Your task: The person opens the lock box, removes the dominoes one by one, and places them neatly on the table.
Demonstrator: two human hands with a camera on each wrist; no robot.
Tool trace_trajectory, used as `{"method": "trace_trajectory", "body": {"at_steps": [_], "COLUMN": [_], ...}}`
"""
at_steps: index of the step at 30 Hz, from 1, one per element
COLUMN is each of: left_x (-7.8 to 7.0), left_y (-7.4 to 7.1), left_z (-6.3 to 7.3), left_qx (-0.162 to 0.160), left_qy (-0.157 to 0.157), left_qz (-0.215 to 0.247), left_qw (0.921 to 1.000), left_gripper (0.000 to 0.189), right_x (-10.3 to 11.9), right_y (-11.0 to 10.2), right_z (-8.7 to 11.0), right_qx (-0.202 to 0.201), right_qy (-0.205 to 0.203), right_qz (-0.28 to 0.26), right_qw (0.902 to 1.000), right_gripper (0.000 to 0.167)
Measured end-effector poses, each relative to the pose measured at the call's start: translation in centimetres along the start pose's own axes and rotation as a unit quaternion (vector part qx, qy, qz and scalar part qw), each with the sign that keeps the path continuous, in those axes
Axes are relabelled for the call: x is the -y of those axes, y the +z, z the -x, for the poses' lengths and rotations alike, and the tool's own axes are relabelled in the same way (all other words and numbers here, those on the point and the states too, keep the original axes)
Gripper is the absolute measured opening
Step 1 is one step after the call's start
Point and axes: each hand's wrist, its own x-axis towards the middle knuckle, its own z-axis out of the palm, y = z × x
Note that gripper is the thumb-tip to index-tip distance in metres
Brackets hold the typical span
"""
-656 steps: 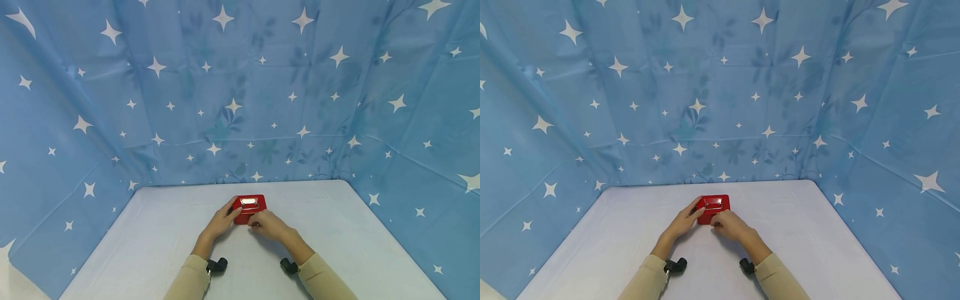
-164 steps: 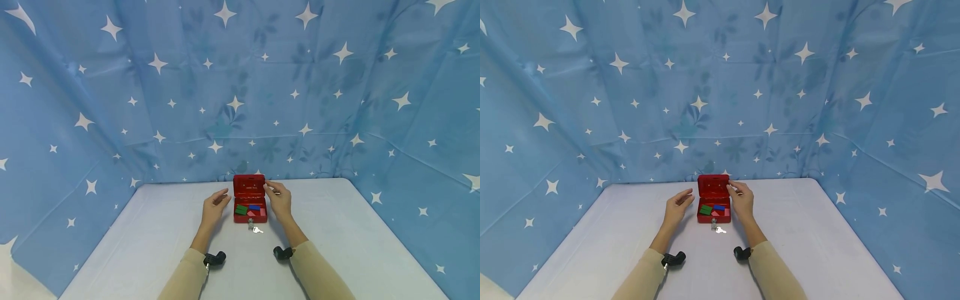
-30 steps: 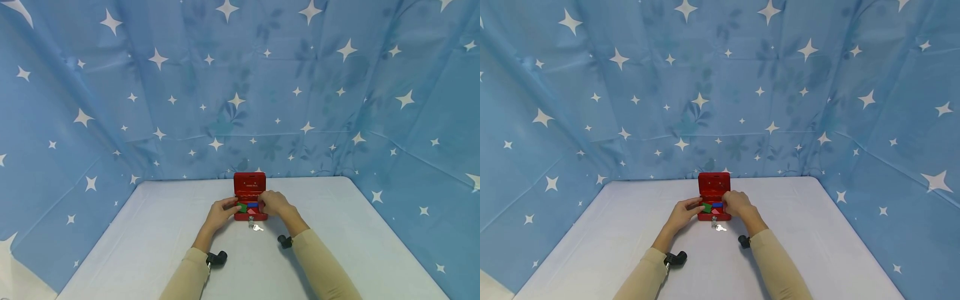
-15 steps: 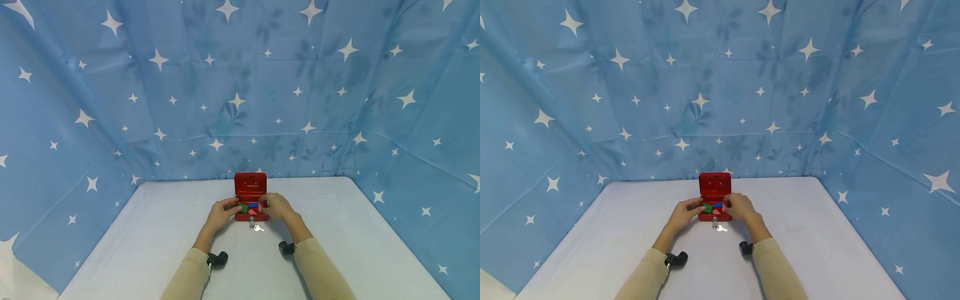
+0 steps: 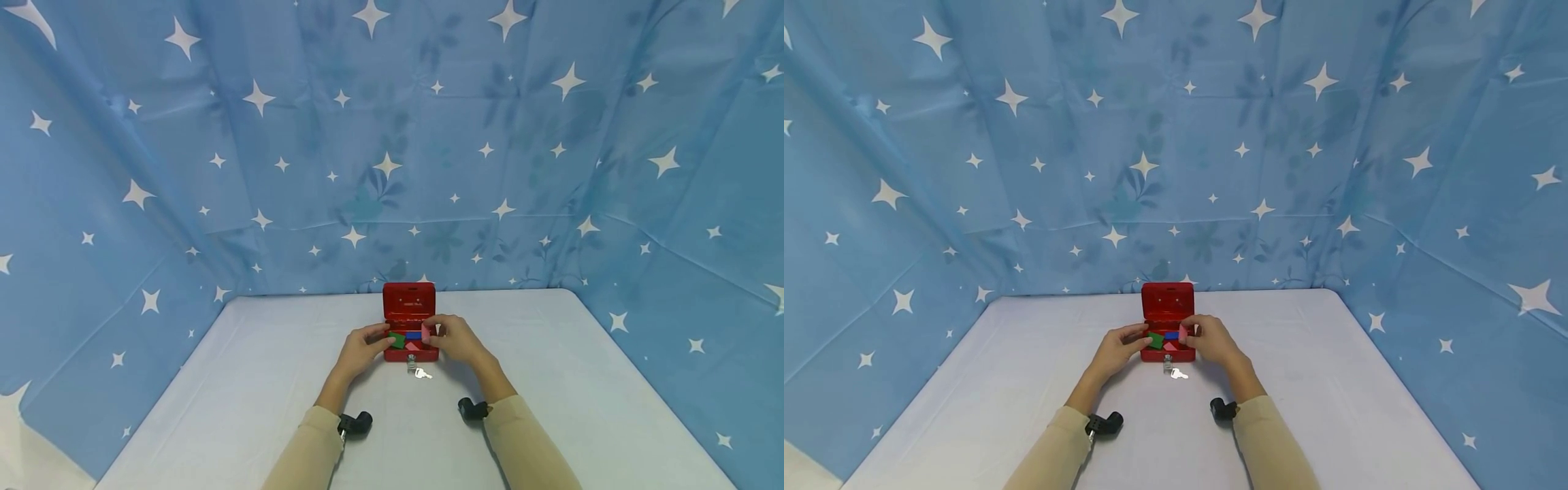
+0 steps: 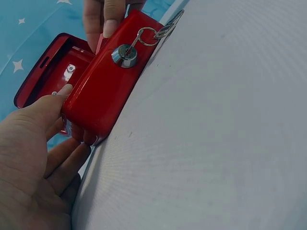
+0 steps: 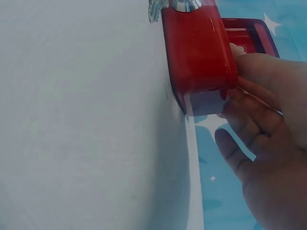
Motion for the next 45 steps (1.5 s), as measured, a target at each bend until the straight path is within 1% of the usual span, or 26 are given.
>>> {"method": "trace_trajectory", "body": {"at_steps": [4, 11, 14, 20, 25, 32, 40, 45], "left_x": [0.0, 0.1, 0.1, 0.0, 0.0, 0.3, 0.4, 0.4], "left_y": [0.0, 0.1, 0.1, 0.1, 0.0, 0.0, 0.1, 0.1], "left_z": [0.1, 0.1, 0.0, -0.1, 0.0, -0.1, -0.1, 0.0], "left_qx": [0.001, -0.007, -0.009, -0.005, -0.003, -0.004, -0.005, -0.005], "left_qy": [-0.004, 0.003, 0.007, 0.002, 0.004, 0.010, 0.008, 0.003], "left_qz": [-0.003, 0.006, 0.009, 0.000, -0.002, 0.002, 0.000, -0.001], "left_qw": [1.0000, 1.0000, 0.9999, 1.0000, 1.0000, 0.9999, 1.0000, 1.0000], "left_gripper": [0.051, 0.049, 0.048, 0.048, 0.048, 0.046, 0.046, 0.047], "right_x": [-0.1, -0.3, -0.6, -0.9, -1.0, -1.1, -1.5, -1.8], "right_y": [-0.1, -0.5, -0.6, -0.9, -1.0, -1.1, -1.5, -1.7], "right_z": [0.1, 0.4, 0.4, 0.5, 0.6, 0.7, 0.8, 0.9], "right_qx": [-0.002, -0.011, -0.018, -0.032, -0.032, -0.028, -0.038, -0.035], "right_qy": [0.003, -0.004, -0.015, -0.031, -0.029, -0.011, -0.014, -0.011], "right_qz": [-0.016, -0.017, -0.015, -0.019, -0.024, -0.024, -0.011, -0.011], "right_qw": [0.9999, 0.9998, 0.9996, 0.9988, 0.9988, 0.9992, 0.9991, 0.9993], "right_gripper": [0.041, 0.040, 0.039, 0.039, 0.039, 0.041, 0.040, 0.039]}}
